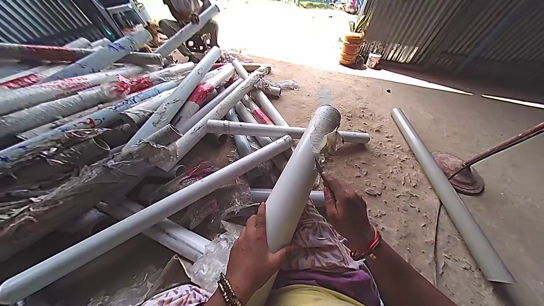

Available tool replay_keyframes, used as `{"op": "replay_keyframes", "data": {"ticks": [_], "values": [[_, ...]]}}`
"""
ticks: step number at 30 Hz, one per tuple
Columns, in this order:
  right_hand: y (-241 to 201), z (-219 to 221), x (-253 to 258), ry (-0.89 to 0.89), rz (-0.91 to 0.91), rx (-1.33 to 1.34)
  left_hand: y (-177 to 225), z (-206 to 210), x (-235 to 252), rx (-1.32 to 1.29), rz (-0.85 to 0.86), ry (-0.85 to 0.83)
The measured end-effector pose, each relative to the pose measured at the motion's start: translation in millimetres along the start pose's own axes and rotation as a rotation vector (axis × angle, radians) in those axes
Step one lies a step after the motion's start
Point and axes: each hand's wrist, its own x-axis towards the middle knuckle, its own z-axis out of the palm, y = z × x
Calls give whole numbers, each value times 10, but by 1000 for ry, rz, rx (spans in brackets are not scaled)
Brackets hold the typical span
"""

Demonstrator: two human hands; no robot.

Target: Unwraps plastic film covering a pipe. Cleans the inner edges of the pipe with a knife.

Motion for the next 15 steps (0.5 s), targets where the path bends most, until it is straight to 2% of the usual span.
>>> {"op": "replay_keyframes", "data": {"ticks": [2,10,15], "values": [[14,-17,73,-134,112,-51,-4,-7,5,7,-8,-18],[4,100,199,-178,209,-92,58,2,-23,34,3,12],[53,338,223,-25,182,-75,64,-2,-2,59,26,5]]}}
